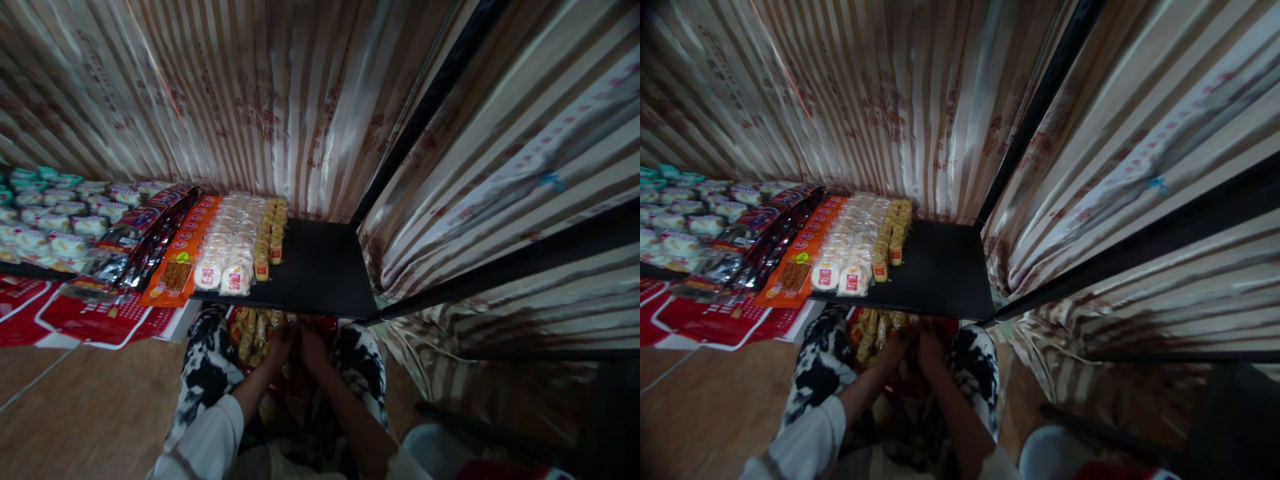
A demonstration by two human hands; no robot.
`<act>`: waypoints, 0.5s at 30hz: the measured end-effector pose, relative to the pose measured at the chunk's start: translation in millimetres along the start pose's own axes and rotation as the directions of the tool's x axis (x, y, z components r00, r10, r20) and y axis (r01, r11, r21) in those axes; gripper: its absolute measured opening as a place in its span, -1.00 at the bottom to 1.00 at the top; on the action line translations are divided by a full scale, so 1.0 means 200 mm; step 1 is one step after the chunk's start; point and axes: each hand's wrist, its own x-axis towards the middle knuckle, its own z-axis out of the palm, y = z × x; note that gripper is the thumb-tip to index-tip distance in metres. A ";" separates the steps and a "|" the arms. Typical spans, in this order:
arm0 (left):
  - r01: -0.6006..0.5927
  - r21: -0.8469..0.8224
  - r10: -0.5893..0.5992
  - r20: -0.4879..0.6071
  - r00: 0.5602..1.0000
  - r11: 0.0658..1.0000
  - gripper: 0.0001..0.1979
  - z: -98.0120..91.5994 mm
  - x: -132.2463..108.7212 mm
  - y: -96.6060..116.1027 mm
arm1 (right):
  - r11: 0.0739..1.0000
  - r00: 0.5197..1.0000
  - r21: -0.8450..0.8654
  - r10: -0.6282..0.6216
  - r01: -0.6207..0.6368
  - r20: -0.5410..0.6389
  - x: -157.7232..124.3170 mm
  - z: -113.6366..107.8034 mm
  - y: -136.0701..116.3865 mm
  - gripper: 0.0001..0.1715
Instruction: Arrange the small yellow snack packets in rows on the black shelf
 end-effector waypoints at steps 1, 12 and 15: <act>0.000 -0.050 -0.001 -0.015 1.000 0.999 -0.69 -0.01 -0.01 0.01 | 0.999 1.000 0.033 -0.021 0.022 -0.018 -0.01 0.00 0.00 -0.46; -0.029 -0.400 -0.093 -0.282 0.955 0.916 -0.77 -0.17 -0.16 0.14 | 0.800 0.793 0.326 -0.280 0.504 -0.541 -0.15 0.06 -0.07 -0.63; -0.036 -0.476 -0.097 -0.252 0.963 0.879 -0.64 -0.21 -0.20 0.19 | 0.783 0.756 0.301 -0.303 0.545 -0.580 -0.20 0.01 -0.10 -0.65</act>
